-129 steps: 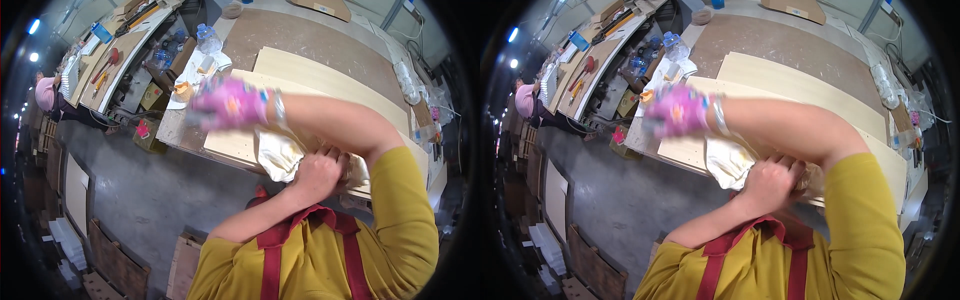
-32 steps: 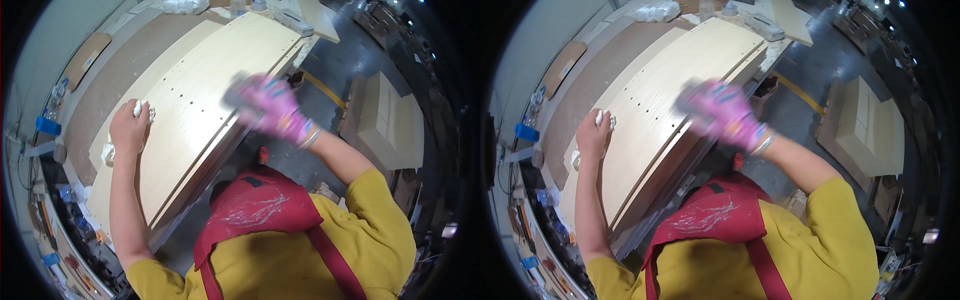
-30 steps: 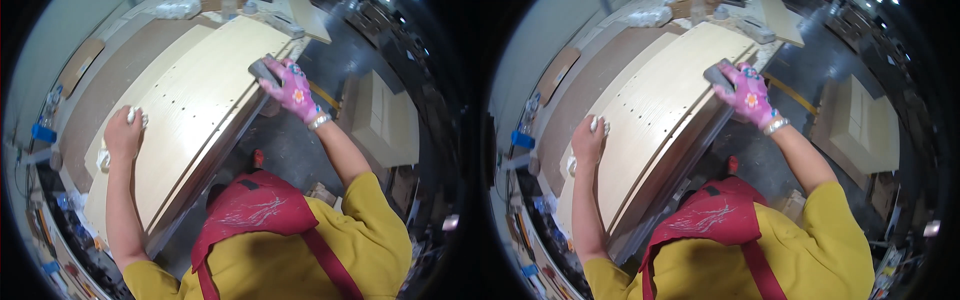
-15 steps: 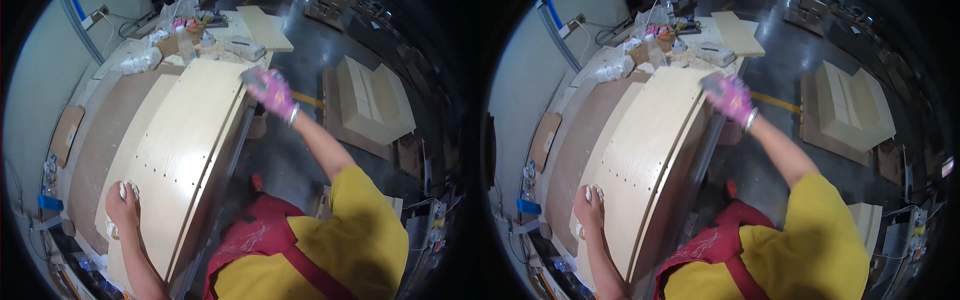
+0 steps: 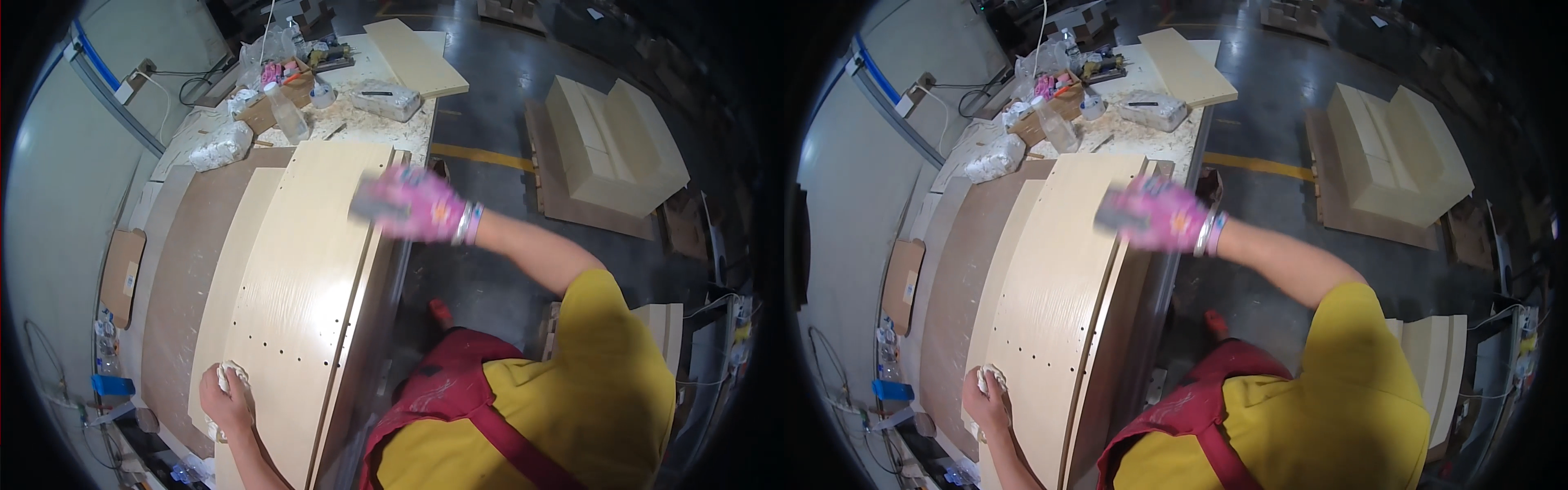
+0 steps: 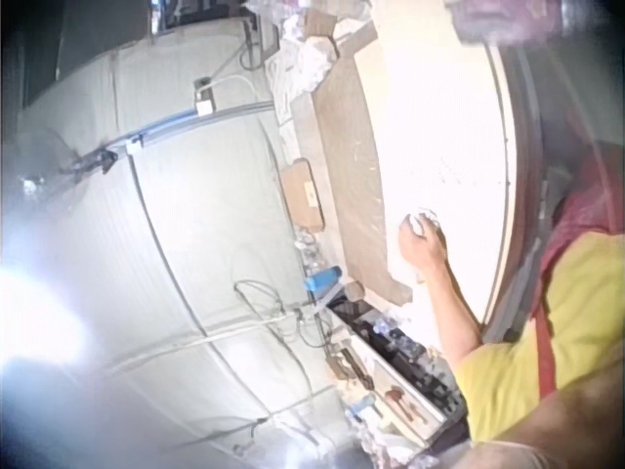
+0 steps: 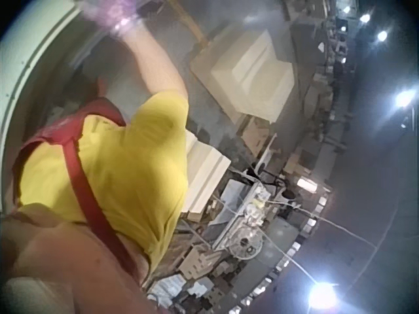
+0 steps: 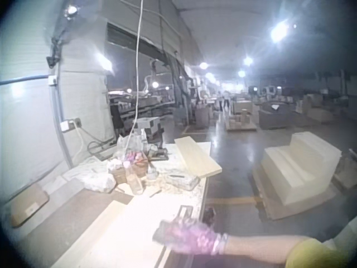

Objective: The person sands a large, light-colored wooden board using a sanding block held in their right hand. They repeatedly wipe the surface with a white cloth held in their left hand to remove dust. The person works on the board's surface and edges throughout the clip.

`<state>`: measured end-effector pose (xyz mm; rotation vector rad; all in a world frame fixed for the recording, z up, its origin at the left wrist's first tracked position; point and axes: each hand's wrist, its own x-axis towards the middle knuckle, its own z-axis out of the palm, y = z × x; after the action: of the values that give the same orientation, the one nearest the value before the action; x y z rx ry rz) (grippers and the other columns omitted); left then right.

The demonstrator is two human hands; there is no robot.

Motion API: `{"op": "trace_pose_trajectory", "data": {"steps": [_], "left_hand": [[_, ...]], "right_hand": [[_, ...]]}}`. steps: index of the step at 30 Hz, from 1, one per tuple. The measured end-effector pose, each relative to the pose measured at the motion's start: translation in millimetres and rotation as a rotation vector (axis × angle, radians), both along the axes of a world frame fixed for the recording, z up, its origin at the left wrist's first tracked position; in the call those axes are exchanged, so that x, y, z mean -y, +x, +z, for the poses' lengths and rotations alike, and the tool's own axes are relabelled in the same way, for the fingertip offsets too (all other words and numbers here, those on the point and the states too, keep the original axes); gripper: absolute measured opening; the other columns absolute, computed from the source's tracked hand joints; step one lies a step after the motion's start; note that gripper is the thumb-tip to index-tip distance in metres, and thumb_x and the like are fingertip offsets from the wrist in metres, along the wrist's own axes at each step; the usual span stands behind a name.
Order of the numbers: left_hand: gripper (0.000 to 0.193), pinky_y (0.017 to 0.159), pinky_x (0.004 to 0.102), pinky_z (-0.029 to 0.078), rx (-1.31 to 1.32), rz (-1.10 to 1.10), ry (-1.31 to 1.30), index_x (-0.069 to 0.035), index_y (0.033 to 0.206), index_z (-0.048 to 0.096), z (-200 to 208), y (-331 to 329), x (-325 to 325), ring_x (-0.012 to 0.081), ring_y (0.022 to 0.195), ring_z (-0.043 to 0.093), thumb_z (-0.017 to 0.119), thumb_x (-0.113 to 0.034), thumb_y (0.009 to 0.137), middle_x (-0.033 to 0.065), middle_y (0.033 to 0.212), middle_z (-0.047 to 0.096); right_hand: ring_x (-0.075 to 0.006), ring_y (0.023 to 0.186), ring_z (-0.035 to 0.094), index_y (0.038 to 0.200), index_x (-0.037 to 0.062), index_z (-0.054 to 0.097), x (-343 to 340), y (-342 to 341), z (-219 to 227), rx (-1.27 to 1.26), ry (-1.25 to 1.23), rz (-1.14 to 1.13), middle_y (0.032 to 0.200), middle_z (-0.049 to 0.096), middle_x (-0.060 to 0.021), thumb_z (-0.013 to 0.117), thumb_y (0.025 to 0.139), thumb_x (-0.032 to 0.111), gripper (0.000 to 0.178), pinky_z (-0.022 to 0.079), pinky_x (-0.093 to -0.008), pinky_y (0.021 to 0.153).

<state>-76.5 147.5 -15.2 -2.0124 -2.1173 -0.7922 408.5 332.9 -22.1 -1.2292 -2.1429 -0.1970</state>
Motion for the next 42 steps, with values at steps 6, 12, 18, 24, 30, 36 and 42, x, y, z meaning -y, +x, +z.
{"op": "trace_pose_trajectory", "data": {"steps": [6, 12, 18, 24, 30, 36, 42], "left_hand": [[0.021, 0.079, 0.0435, 0.049, 0.017, -0.029, -0.037, -0.001, 0.103, 0.065, 8.8, -1.9, -2.2, 0.0377, 0.088, 0.062, 0.061, -0.017, 0.09, 0.0179, 0.095, 0.066], [0.033, 0.093, 0.0435, 0.046, 0.255, -0.218, 0.047, -0.001, 0.106, 0.066, 13.6, 63.9, -52.1, 0.0385, 0.102, 0.059, 0.066, -0.014, 0.076, 0.0193, 0.108, 0.065], [0.06, 0.101, 0.0534, 0.042, 0.013, -0.193, 0.029, -0.014, 0.126, 0.062, 6.2, 192.7, -38.9, 0.0396, 0.125, 0.05, 0.079, -0.039, 0.074, 0.0195, 0.136, 0.052], [0.061, 0.109, 0.0489, 0.035, -0.044, 0.724, -0.013, -0.004, 0.132, 0.055, -14.2, 62.8, 160.5, 0.0384, 0.128, 0.046, 0.079, -0.024, 0.079, 0.0185, 0.133, 0.054], [0.046, 0.085, 0.0378, 0.05, 0.239, 1.34, 0.196, 0.005, 0.118, 0.061, 14.4, 14.5, 348.9, 0.0273, 0.093, 0.065, 0.059, -0.037, 0.098, 0.0171, 0.104, 0.069], [0.04, 0.101, 0.045, 0.042, 0.303, 0.376, 0.014, -0.003, 0.111, 0.062, 43.7, 121.3, 84.8, 0.0353, 0.119, 0.053, 0.071, -0.028, 0.082, 0.0143, 0.125, 0.058], [0.049, 0.107, 0.0419, 0.04, 0.215, 0.13, -0.192, -0.002, 0.123, 0.059, 16.5, 85.4, 0.0, 0.0375, 0.124, 0.053, 0.072, -0.018, 0.079, 0.0178, 0.133, 0.058]], "right_hand": [[-0.0378, 0.111, 0.06, 0.133, 0.0171, 0.06, -102.0, 126.3, -20.8, -0.068, -0.425, -0.524, 0.119, 0.063, -0.0219, 0.065, 0.082, 0.054, 0.063, 0.049, -0.0448, 0.096], [-0.0172, 0.128, 0.049, 0.138, 0.0051, 0.055, -107.4, 7.5, 14.2, -0.941, -0.45, 0.377, 0.139, 0.057, -0.0073, 0.059, 0.098, 0.026, 0.045, 0.034, -0.0301, 0.11], [-0.0236, 0.139, 0.04, 0.145, -0.0029, 0.043, -84.4, -75.4, -15.1, -0.572, -0.57, 0.66, 0.148, 0.047, -0.0139, 0.047, 0.101, 0.031, 0.056, 0.026, -0.0336, 0.117], [-0.0269, 0.138, 0.041, 0.144, -0.0043, 0.042, -138.4, -17.4, -89.4, -1.085, -0.825, 0.822, 0.151, 0.041, -0.0155, 0.037, 0.106, 0.013, 0.043, 0.029, -0.0381, 0.117], [-0.0274, 0.139, 0.041, 0.143, -0.0021, 0.045, -120.1, -52.3, -71.4, -0.698, -0.379, 0.777, 0.151, 0.042, -0.0164, 0.038, 0.101, 0.004, 0.043, 0.031, -0.0387, 0.116], [-0.0275, 0.137, 0.042, 0.142, -0.0028, 0.046, -90.0, -55.9, -33.2, -0.386, -0.193, 0.69, 0.149, 0.045, -0.0161, 0.045, 0.096, 0.003, 0.046, 0.032, -0.0369, 0.115], [-0.0217, 0.12, 0.056, 0.148, -0.0027, 0.035, -80.3, -70.1, -25.1, -1.213, -1.042, 0.815, 0.136, 0.053, -0.0133, 0.051, 0.099, 0.021, 0.057, 0.043, -0.0318, 0.104]]}}
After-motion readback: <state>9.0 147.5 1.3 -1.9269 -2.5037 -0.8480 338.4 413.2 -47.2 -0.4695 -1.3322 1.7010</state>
